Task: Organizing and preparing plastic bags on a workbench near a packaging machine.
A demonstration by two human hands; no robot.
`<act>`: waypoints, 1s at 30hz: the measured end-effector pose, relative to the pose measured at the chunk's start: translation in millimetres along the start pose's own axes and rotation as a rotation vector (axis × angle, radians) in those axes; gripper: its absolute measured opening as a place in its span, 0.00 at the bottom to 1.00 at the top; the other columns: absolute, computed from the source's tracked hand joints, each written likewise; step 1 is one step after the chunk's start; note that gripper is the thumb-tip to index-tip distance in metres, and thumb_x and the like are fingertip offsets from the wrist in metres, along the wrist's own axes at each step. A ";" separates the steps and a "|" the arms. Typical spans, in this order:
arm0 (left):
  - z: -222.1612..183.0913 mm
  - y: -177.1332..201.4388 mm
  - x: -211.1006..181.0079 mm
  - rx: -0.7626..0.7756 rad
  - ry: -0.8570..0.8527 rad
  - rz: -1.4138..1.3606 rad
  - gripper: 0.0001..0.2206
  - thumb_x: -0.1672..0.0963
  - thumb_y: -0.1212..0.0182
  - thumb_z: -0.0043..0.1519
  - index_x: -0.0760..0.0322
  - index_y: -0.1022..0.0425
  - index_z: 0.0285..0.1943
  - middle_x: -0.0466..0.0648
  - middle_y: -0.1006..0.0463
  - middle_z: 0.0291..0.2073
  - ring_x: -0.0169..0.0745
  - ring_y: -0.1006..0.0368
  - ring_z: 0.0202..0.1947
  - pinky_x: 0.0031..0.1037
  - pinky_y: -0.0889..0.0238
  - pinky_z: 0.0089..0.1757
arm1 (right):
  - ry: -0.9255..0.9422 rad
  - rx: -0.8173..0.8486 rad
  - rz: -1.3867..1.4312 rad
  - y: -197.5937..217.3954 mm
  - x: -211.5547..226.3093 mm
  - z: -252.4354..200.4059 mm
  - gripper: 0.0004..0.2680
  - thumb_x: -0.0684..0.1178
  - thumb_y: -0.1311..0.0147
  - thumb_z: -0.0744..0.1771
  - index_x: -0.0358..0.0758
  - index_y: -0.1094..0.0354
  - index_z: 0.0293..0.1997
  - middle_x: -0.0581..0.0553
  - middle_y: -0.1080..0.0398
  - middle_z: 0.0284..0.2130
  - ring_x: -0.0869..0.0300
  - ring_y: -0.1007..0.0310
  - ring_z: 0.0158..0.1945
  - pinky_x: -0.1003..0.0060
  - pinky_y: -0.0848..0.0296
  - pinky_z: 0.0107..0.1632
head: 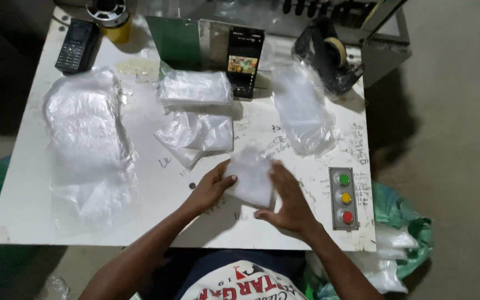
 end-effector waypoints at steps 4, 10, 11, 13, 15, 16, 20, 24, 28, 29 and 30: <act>-4.5 -1.0 -13.8 -0.035 0.118 -0.152 0.35 0.43 0.42 0.63 0.58 0.40 0.77 0.66 0.41 0.72 0.74 0.45 0.72 0.61 0.51 0.65 | 0.191 0.174 -0.019 -25.2 -19.5 8.4 0.29 0.66 0.39 0.63 0.42 0.37 0.68 0.43 0.32 0.63 0.48 0.34 0.67 0.50 0.37 0.68; -30.7 -24.9 -22.8 -0.459 0.154 -0.711 0.36 0.55 0.31 0.57 0.74 0.45 0.72 0.57 0.35 0.54 0.54 0.33 0.55 0.42 0.35 0.54 | -0.813 0.017 0.675 -23.9 16.8 22.9 0.13 0.40 0.35 0.63 0.38 0.23 0.53 0.38 0.19 0.38 0.54 0.21 0.43 0.53 0.22 0.43; -31.5 -37.0 -9.7 -0.381 0.265 -0.951 0.33 0.62 0.29 0.56 0.72 0.41 0.70 0.46 0.34 0.43 0.40 0.27 0.42 0.29 0.27 0.45 | -1.016 -0.004 0.816 -14.8 40.3 26.1 0.11 0.44 0.32 0.64 0.38 0.22 0.51 0.42 0.19 0.38 0.58 0.22 0.39 0.55 0.23 0.42; -22.9 -50.5 4.3 -0.374 0.207 -0.993 0.28 0.62 0.27 0.55 0.72 0.34 0.64 0.47 0.29 0.41 0.40 0.27 0.41 0.33 0.27 0.44 | -0.918 -0.027 0.811 -18.4 54.2 17.8 0.15 0.42 0.31 0.62 0.39 0.23 0.53 0.42 0.19 0.39 0.59 0.24 0.42 0.56 0.23 0.45; -20.4 -56.9 14.6 -0.393 0.137 -1.039 0.24 0.62 0.25 0.55 0.72 0.27 0.59 0.49 0.25 0.39 0.40 0.28 0.40 0.37 0.27 0.44 | -0.807 -0.027 0.815 -22.5 66.5 9.9 0.20 0.39 0.30 0.59 0.39 0.25 0.56 0.41 0.20 0.40 0.61 0.26 0.44 0.58 0.24 0.48; -20.2 -56.6 16.1 -0.362 0.034 -1.044 0.18 0.59 0.25 0.53 0.69 0.24 0.51 0.48 0.21 0.37 0.39 0.26 0.37 0.33 0.28 0.41 | -0.692 -0.123 0.738 -23.0 70.9 6.7 0.22 0.44 0.33 0.60 0.38 0.31 0.61 0.41 0.26 0.51 0.56 0.30 0.54 0.58 0.28 0.56; -29.6 -47.1 24.4 -0.326 -0.110 -0.744 0.10 0.55 0.26 0.54 0.60 0.23 0.36 0.38 0.21 0.32 0.29 0.28 0.34 0.24 0.34 0.37 | -0.285 -0.037 0.313 -42.2 36.1 -28.0 0.10 0.43 0.45 0.68 0.31 0.26 0.54 0.34 0.26 0.45 0.49 0.24 0.49 0.57 0.25 0.52; -54.5 21.3 56.6 -0.367 -0.062 -0.642 0.32 0.60 0.27 0.52 0.67 0.31 0.68 0.56 0.21 0.53 0.39 0.20 0.43 0.30 0.21 0.44 | -0.784 -0.098 0.575 -37.3 49.2 -1.9 0.07 0.45 0.41 0.68 0.29 0.26 0.41 0.43 0.29 0.30 0.61 0.33 0.34 0.63 0.32 0.32; -123.9 109.8 100.6 -1.085 -0.110 -0.194 0.10 0.61 0.31 0.60 0.59 0.23 0.48 0.44 0.18 0.36 0.32 0.23 0.37 0.23 0.28 0.42 | -1.108 -0.286 0.792 -17.5 73.1 21.6 0.16 0.45 0.41 0.64 0.39 0.34 0.58 0.35 0.31 0.51 0.35 0.25 0.41 0.47 0.19 0.29; -140.0 128.8 111.4 -1.323 -0.091 -0.044 0.06 0.60 0.28 0.60 0.58 0.22 0.40 0.41 0.20 0.32 0.28 0.27 0.31 0.21 0.31 0.36 | -1.082 -0.277 0.734 -11.3 78.2 28.1 0.21 0.46 0.41 0.63 0.46 0.37 0.64 0.37 0.33 0.59 0.33 0.25 0.46 0.50 0.18 0.29; -148.1 143.9 120.6 -1.327 -0.090 -0.040 0.06 0.60 0.28 0.60 0.58 0.22 0.40 0.41 0.20 0.32 0.28 0.27 0.31 0.21 0.31 0.36 | -1.083 -0.274 0.737 -10.7 87.5 34.1 0.21 0.46 0.41 0.63 0.46 0.37 0.64 0.37 0.33 0.59 0.33 0.25 0.46 0.50 0.18 0.29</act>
Point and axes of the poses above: each hand's wrist, its own z-axis towards the middle knuckle, its own y-axis out of the back of the hand, x = y × z, the point moved 1 cm from there along z, towards the middle knuckle
